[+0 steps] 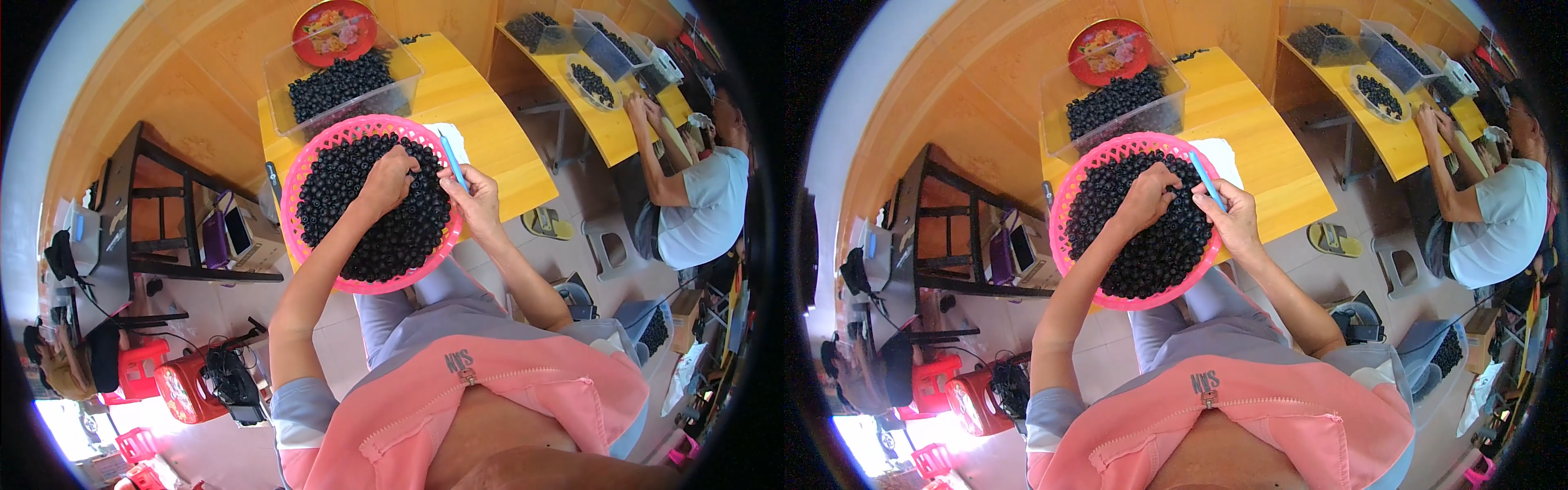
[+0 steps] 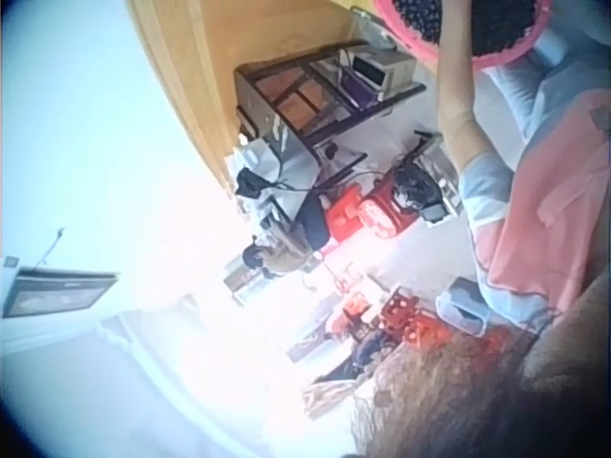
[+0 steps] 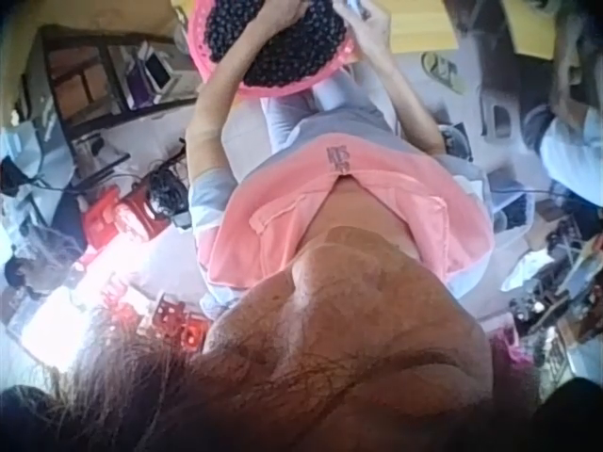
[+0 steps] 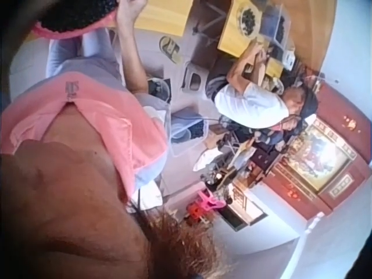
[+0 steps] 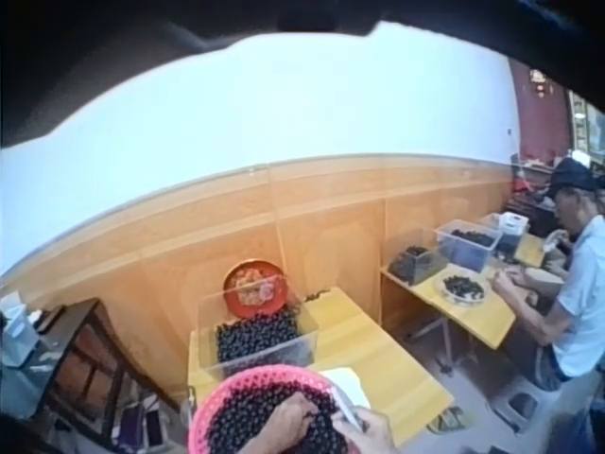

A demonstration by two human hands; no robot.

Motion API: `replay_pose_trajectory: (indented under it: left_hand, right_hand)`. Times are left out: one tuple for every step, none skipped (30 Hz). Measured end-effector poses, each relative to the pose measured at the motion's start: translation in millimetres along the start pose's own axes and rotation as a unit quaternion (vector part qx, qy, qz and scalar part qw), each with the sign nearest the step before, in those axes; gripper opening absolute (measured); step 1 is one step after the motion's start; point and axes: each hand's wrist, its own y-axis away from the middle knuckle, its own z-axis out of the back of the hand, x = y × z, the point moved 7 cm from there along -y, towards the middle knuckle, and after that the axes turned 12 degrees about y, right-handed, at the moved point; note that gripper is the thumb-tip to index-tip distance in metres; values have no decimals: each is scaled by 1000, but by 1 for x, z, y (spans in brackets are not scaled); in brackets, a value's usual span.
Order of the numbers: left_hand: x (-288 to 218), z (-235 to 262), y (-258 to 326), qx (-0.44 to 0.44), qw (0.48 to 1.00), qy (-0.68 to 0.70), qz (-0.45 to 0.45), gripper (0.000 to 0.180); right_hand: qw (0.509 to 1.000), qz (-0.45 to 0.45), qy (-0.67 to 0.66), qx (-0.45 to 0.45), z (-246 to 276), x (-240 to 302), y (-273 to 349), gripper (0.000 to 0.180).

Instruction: The person deburrs small black spherical parts using a handheld deburring tool.

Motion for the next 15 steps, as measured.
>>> replay_pose_trajectory:
  left_hand:
    - [-1, -1, 1, 21, 999, 24, 1, 22]
    - [-2, -2, 2, 42, 998, 49, 2, 23]
    - [-3, -2, 3, 42, 998, 47, 2, 23]
    - [-5, -2, 4, 44, 998, 47, -2, 23]
    - [-6, -2, 5, 45, 998, 46, -5, 23]
    - [-8, -2, 6, 45, 998, 45, -5, 23]
    - [-11, 1, 7, 30, 999, 27, -12, 24]
    - [-14, 4, 7, 14, 1000, 10, -18, 24]
    - [-16, 7, 8, 14, 1000, 9, -18, 24]
    - [-10, 10, 8, 14, 996, 74, 57, 24]
    - [-1, 12, 11, 14, 982, 138, 130, 23]
    - [7, 15, 15, -11, 943, 282, 176, 19]
    - [10, 19, 19, -34, 881, 420, 217, 15]
    - [11, 26, 23, -51, 835, 495, 233, 14]
    - [10, 31, 29, -83, 751, 602, 258, 18]
  right_hand:
    - [1000, -1, 0, 1, 0, 0, 0, 12]
    - [1000, 1, -1, 2, 0, 1, 0, 12]
    - [1000, -2, 2, -1, 0, 0, 1, 12]
    - [1000, -5, 6, -4, 0, 0, 1, 12]
    - [1000, -4, 5, -4, 0, -1, 1, 12]
    - [1000, 3, 9, -3, -1, -1, 1, 12]
    - [1000, 10, 13, -3, -1, -1, 1, 12]
    - [1000, 10, 13, -3, -2, -1, 1, 12]
    - [1000, 10, 19, -5, -2, 0, 1, 12]
    - [1000, 9, 24, -7, -3, -1, 1, 12]
    - [1000, 9, 24, -5, -3, -1, 1, 12]
    - [999, 8, 38, -1, -3, 0, 0, 12]
    - [999, 6, 51, 2, -3, 0, 0, 13]
    - [999, 5, 50, 3, -3, 0, 0, 13]
    - [997, 24, 67, 9, -5, 4, -1, 14]
